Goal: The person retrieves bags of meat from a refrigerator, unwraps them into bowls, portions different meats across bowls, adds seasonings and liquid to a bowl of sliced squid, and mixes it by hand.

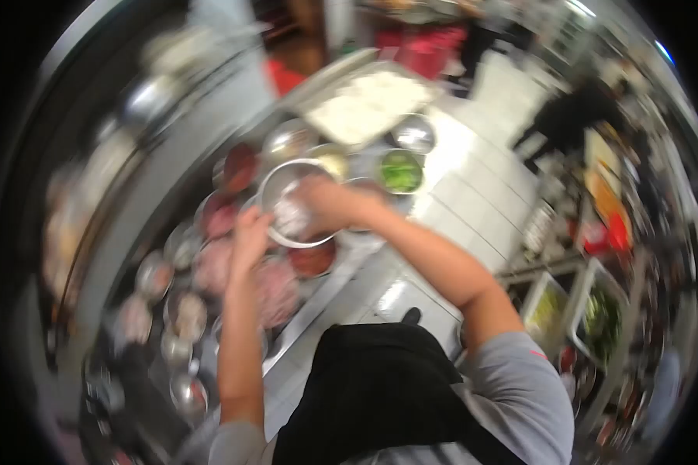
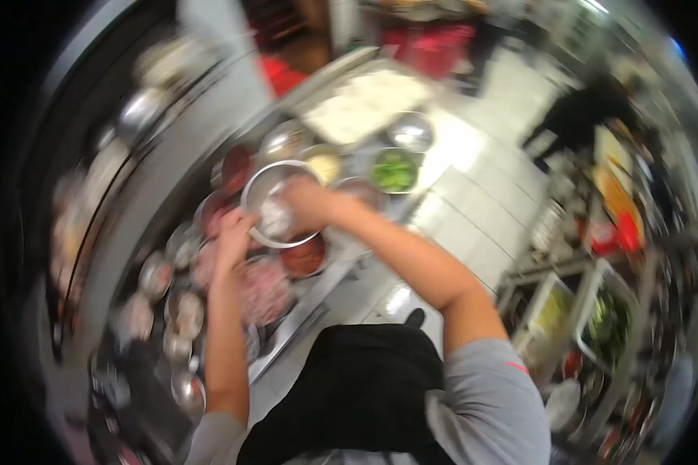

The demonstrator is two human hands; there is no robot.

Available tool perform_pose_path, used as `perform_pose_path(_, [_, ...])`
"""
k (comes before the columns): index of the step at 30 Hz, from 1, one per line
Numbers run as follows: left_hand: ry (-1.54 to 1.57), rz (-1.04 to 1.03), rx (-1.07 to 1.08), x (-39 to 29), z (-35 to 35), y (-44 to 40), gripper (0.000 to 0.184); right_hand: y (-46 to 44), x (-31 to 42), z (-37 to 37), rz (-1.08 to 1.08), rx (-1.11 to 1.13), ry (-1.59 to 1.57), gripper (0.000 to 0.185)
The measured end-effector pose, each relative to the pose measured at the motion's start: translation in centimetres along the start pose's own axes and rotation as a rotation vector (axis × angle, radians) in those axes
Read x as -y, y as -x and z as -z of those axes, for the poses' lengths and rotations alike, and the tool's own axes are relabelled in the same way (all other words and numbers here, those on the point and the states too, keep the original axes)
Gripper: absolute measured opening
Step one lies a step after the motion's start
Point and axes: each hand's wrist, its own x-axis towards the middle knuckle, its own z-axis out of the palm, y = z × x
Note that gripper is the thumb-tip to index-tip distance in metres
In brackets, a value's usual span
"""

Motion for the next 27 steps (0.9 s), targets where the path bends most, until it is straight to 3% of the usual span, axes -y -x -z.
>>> perform_pose_path(1, [-0.030, 0.001, 0.015, -1.5, -3.0, -0.1, 0.019, 2.5, -1.2, -2.3, -0.047, -0.173, -0.017, 0.054])
perform_pose_path(2, [0.083, 0.031, 0.103, -2.9, -6.5, -0.2, 0.020, 4.7, -2.6, -3.6, -0.114, -0.186, 0.091, 0.045])
perform_pose_path(5, [0.210, 0.207, 0.319, -3.7, -16.1, -0.6, 0.016, 15.3, -4.7, 0.7, -0.388, -0.167, -0.031, 0.026])
perform_pose_path(9, [0.173, 0.244, 0.576, -4.6, -29.5, -0.5, 0.015, 28.2, -8.2, 5.6, -0.605, -0.288, 0.021, 0.022])
perform_pose_path(11, [0.033, 0.162, 0.763, -5.5, -36.2, -1.4, 0.015, 34.3, -9.7, 6.8, -0.714, -0.375, 0.059, 0.025])
perform_pose_path(13, [0.116, 0.154, 0.903, -8.0, -42.8, -0.8, 0.015, 39.5, -9.1, 9.9, -0.874, -0.395, 0.078, 0.029])
perform_pose_path(16, [0.021, -0.041, 0.982, -12.2, -52.7, -0.4, 0.016, 46.5, -11.5, 12.9, -1.071, -0.307, 0.151, 0.034])
perform_pose_path(18, [0.001, -0.226, 1.010, -14.5, -59.1, -0.7, 0.014, 50.7, -13.4, 15.2, -1.174, -0.613, 0.185, 0.028])
perform_pose_path(21, [0.079, -0.366, 1.027, -16.7, -69.8, -1.6, 0.015, 55.6, -13.4, 18.1, -1.277, -0.740, 0.360, 0.021])
perform_pose_path(23, [0.072, -0.178, 1.029, -21.1, -74.5, -0.7, 0.015, 59.0, -12.7, 19.7, -1.141, -1.126, 0.532, 0.016])
perform_pose_path(25, [0.004, -0.484, 0.965, -21.1, -83.5, -3.7, 0.019, 61.1, -10.0, 19.6, -1.236, -1.260, 0.335, 0.012])
perform_pose_path(27, [0.017, -0.576, 0.899, -25.7, -87.1, -1.5, 0.026, 62.8, -9.0, 16.8, -1.390, -1.379, 0.091, 0.015])
